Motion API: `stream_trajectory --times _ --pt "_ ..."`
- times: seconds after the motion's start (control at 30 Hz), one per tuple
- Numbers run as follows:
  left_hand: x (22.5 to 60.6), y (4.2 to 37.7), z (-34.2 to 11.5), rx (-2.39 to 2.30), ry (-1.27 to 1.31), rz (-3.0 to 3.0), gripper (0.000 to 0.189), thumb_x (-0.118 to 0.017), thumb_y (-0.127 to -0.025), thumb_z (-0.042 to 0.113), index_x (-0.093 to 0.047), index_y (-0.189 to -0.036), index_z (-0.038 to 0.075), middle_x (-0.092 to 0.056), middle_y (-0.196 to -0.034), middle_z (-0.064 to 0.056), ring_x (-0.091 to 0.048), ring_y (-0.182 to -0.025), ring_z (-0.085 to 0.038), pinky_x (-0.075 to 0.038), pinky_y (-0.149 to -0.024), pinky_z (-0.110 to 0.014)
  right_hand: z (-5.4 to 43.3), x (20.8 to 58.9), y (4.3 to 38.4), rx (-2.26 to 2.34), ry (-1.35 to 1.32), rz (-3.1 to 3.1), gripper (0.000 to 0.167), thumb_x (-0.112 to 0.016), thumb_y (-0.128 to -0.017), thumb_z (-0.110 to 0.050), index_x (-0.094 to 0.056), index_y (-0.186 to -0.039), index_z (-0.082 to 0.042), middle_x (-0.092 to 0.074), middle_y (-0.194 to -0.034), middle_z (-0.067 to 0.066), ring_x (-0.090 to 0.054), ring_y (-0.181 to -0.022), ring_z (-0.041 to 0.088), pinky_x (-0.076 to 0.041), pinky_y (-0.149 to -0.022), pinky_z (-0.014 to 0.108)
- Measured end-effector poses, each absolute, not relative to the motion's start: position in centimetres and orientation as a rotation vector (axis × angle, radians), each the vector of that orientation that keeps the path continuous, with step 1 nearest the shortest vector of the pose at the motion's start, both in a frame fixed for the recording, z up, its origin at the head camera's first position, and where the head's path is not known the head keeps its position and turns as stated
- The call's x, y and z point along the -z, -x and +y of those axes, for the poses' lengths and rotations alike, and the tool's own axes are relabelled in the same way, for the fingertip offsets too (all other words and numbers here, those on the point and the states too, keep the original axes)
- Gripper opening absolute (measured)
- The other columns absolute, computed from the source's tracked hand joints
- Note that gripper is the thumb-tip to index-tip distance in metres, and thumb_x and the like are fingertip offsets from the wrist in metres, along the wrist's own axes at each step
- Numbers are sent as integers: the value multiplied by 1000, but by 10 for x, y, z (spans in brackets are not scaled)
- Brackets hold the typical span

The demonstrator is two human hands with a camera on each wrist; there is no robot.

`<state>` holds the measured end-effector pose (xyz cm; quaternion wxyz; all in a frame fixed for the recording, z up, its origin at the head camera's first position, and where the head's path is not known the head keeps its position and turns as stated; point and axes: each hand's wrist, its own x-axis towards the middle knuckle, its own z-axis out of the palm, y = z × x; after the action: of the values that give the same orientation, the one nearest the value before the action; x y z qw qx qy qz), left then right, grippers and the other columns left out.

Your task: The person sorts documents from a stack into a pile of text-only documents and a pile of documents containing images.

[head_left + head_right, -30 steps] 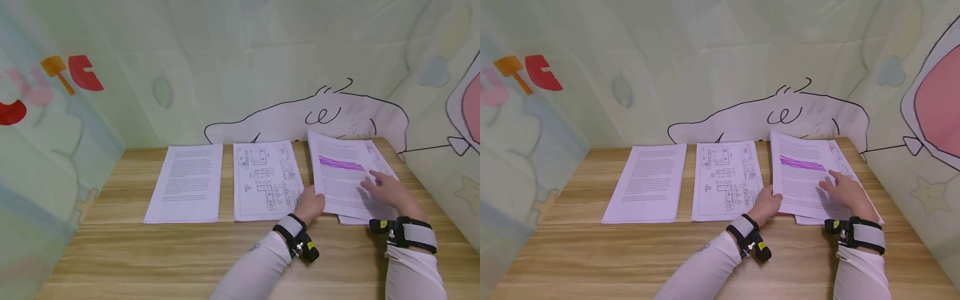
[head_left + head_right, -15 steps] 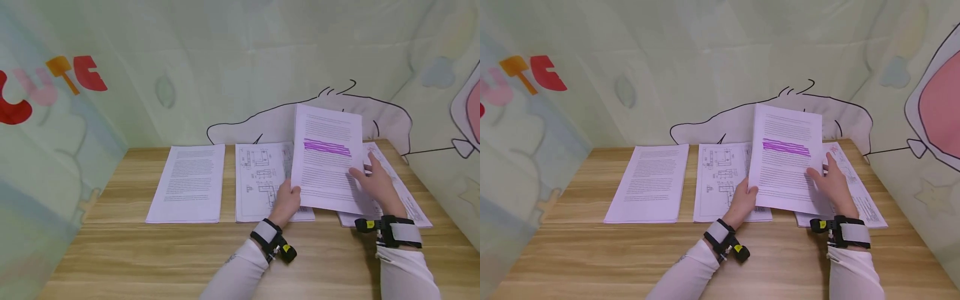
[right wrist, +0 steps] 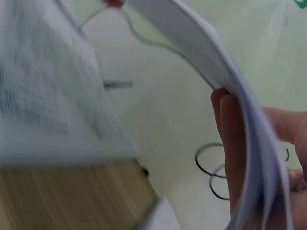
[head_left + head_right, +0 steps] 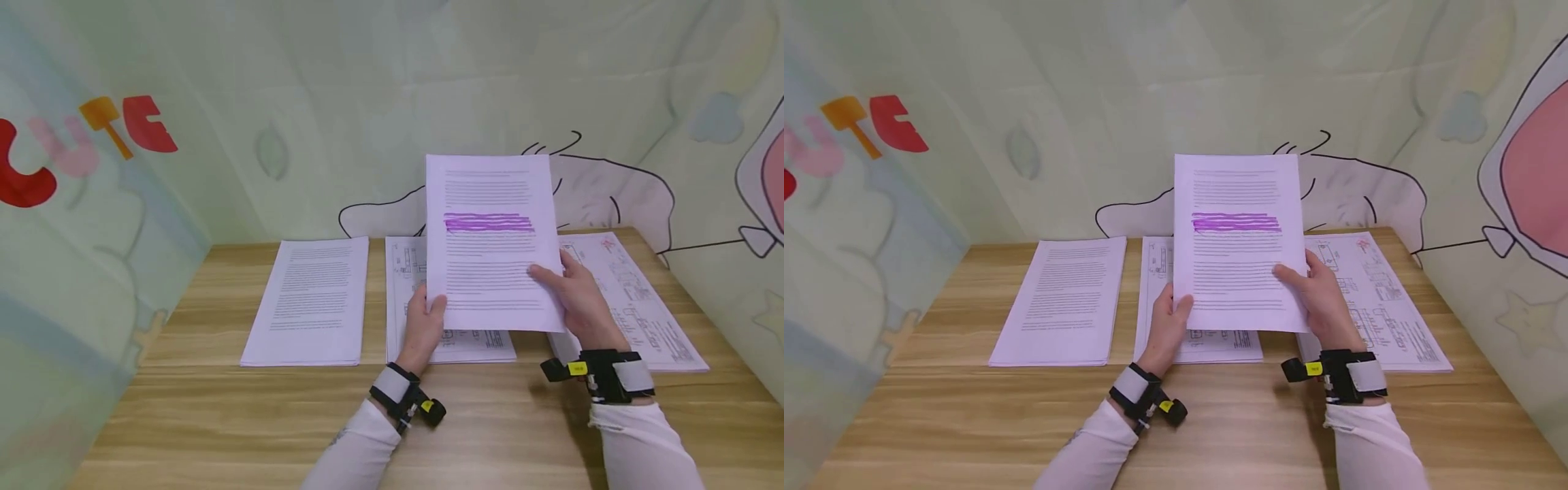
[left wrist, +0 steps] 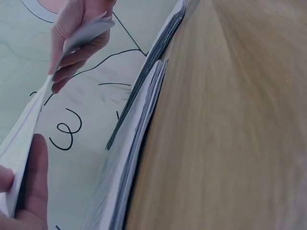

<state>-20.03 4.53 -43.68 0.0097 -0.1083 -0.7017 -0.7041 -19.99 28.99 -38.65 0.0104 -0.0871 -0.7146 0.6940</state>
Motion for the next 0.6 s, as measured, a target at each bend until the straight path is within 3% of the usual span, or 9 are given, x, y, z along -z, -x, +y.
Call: stream_trajectory --times 0.13,0.37,0.6 --pt "430 202 29 2187 335 -2182 28 -44 -95 12 -49 -123 13 -59 -107 0 -56 -93 -14 -43 -84 -34 277 385 198 -2314 186 -2160 66 -64 -84 -27 -32 -141 -14 -61 -106 -1 -64 -87 13 -52 -67 26" --pt "418 205 -16 2055 367 -2264 31 -43 -96 18 -48 -126 10 -59 -110 -3 -56 -96 -14 -46 -81 -30 240 388 197 -2098 53 -2377 51 -46 -96 -26 -31 -141 -9 -51 -126 14 -56 -103 16 -46 -79 26" --pt "397 195 -58 2085 366 -2379 32 -44 -94 9 -45 -126 4 -62 -111 -13 -63 -94 -21 -52 -74 -33 206 393 195 -2003 45 -2479 45 -42 -97 -17 -33 -139 -4 -51 -122 16 -51 -102 24 -41 -83 32"
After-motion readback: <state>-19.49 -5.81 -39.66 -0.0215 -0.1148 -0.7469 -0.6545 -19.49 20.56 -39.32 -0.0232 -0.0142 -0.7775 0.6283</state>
